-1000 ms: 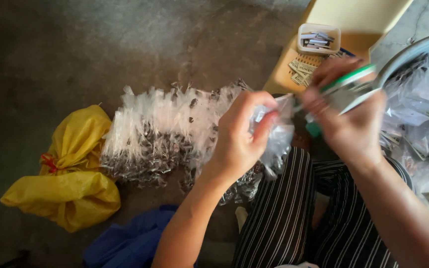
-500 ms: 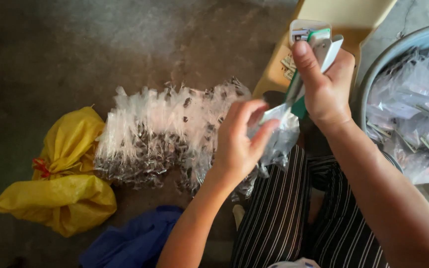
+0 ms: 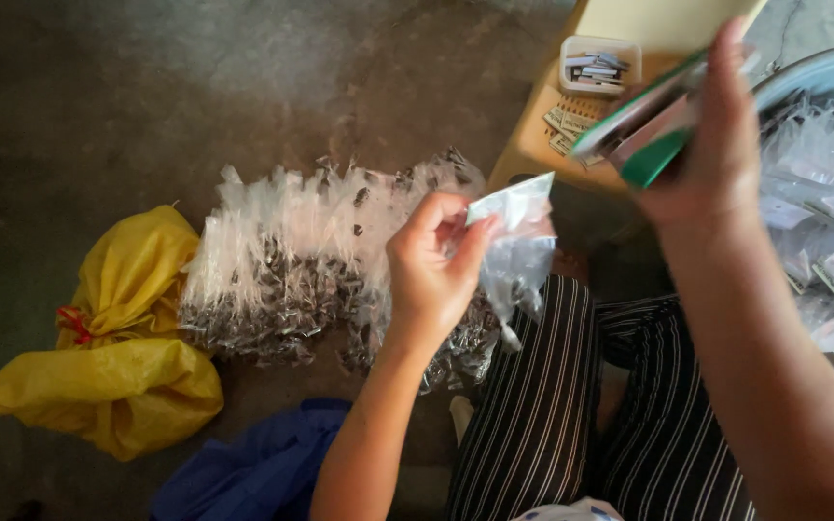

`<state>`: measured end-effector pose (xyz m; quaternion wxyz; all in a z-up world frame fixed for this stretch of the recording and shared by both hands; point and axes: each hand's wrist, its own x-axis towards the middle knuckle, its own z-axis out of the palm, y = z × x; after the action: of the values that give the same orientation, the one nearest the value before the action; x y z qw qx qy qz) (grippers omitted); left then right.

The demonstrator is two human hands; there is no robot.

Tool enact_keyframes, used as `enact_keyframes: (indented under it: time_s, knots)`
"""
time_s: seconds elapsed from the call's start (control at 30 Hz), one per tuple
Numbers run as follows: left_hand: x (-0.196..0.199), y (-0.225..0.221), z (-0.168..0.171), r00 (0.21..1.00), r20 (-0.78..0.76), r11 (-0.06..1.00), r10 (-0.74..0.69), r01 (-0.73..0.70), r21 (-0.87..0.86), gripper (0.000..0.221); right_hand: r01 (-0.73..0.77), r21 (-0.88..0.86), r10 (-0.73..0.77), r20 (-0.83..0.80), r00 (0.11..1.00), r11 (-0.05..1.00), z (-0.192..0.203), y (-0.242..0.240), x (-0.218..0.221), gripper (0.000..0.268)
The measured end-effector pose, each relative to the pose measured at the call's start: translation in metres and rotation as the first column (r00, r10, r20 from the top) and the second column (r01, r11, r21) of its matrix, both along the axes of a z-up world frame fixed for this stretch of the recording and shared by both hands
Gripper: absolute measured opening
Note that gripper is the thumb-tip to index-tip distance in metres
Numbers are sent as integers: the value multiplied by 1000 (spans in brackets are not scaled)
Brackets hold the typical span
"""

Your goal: The person is stapling paper labels to the top of small plastic bags containing small items.

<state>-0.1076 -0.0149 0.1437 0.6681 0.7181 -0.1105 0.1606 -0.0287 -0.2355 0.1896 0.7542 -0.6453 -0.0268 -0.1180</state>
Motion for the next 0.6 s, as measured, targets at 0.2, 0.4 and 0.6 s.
enact_keyframes:
  time_s: [0.2,0.4,0.6]
  knots:
    - [1,-9,-2,1000,-17,1000,-9,9,-14,13,165,550,80,-394,916,819,-13,-8,0,42]
    - [3,-34,-7,995,65,988,78,-86,127,16,12,-51,-7,93,996,999,-7,34,-24,34]
    - [6,-46,-23,1000,19,1000,24,-24,14,17,98,-301,-53,154,987,949,-41,37,1,40]
